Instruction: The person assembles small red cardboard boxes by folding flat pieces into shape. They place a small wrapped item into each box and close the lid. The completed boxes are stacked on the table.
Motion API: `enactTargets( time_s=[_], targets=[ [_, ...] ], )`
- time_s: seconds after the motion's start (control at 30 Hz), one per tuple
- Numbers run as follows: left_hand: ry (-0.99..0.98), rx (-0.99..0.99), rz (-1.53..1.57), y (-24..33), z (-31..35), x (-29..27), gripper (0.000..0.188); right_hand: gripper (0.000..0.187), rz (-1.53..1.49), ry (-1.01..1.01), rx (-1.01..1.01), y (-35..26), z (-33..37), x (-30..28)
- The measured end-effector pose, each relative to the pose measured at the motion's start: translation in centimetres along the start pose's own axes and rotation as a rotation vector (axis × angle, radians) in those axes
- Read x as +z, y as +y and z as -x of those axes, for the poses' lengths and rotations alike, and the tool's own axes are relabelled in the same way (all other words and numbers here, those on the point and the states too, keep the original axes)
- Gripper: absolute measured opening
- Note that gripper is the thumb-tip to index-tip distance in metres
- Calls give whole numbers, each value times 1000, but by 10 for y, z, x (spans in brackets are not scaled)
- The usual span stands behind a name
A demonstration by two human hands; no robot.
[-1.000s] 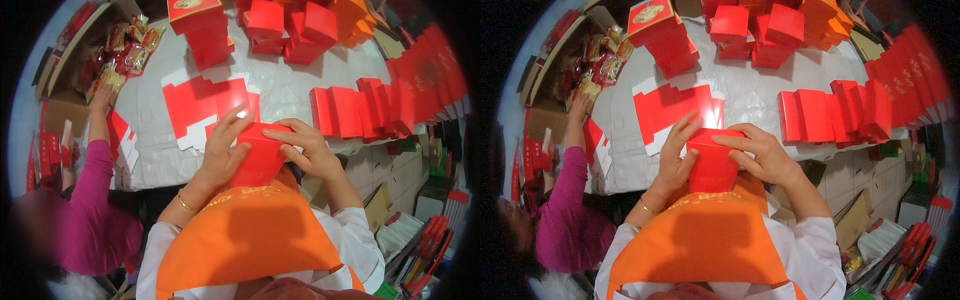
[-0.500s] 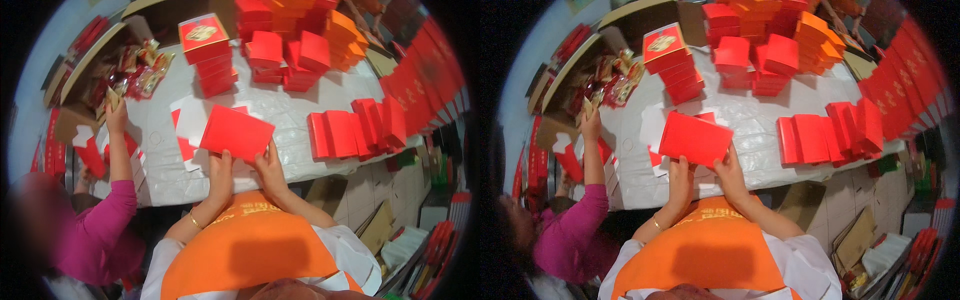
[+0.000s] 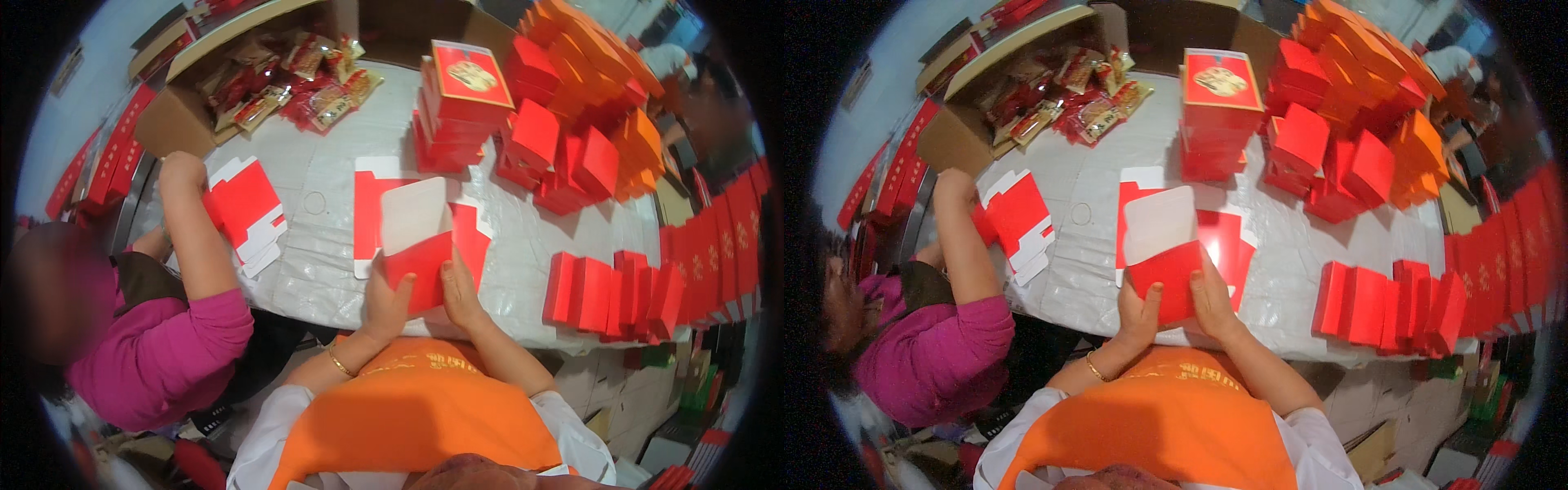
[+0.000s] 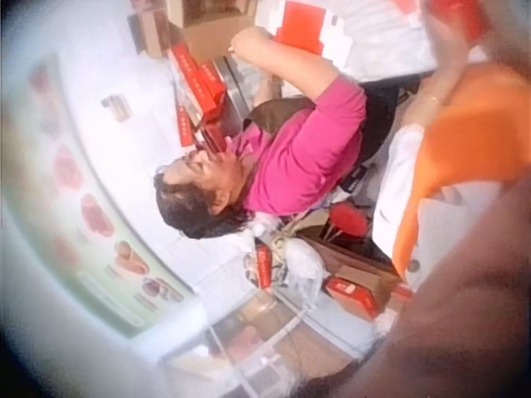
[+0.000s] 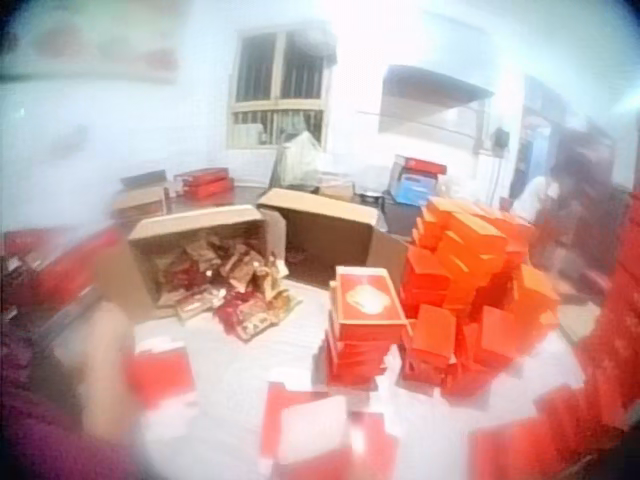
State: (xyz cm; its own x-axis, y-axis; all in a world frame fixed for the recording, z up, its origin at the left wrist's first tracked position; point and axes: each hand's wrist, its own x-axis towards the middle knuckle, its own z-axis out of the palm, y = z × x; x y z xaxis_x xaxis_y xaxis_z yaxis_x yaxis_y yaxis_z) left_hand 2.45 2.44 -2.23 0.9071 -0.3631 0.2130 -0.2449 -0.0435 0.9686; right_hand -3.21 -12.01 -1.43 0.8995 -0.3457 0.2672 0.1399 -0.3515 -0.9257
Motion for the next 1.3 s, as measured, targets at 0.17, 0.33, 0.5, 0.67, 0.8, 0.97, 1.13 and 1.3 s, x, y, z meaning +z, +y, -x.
enactTargets(
  time_s=[0.17, 0.33, 0.5, 0.67, 0.8, 0.97, 1.13, 1.3],
  targets=[
    [378, -124, 32, -24, -12, -48, 37, 43, -155, -216, 93, 25, -123, 42],
    [392, -276, -22, -36, 4, -78, 46, 57, 546, -149, -443, 63, -296, 143],
    [376, -323, 135, -42, 17, -78, 43, 67, 1038, -169, -739, 84, -396, 181],
    [399, -383, 199, -30, 2, -77, 36, 56, 1475, -642, -478, 33, -383, 186],
    [238, -352, 163, -46, 1, -74, 45, 36, 1348, -698, -398, 48, -339, 153],
    [70, -271, 15, -16, -5, -69, 37, 34, 820, -391, -344, -1, -254, 68],
    [-81, -232, 85, 3, 8, -47, 46, 37, -96, 264, -228, -82, -144, -30],
    [-297, -114, 225, 23, 26, -3, 47, 32, -243, 303, -346, -100, -38, -70]
  ],
)
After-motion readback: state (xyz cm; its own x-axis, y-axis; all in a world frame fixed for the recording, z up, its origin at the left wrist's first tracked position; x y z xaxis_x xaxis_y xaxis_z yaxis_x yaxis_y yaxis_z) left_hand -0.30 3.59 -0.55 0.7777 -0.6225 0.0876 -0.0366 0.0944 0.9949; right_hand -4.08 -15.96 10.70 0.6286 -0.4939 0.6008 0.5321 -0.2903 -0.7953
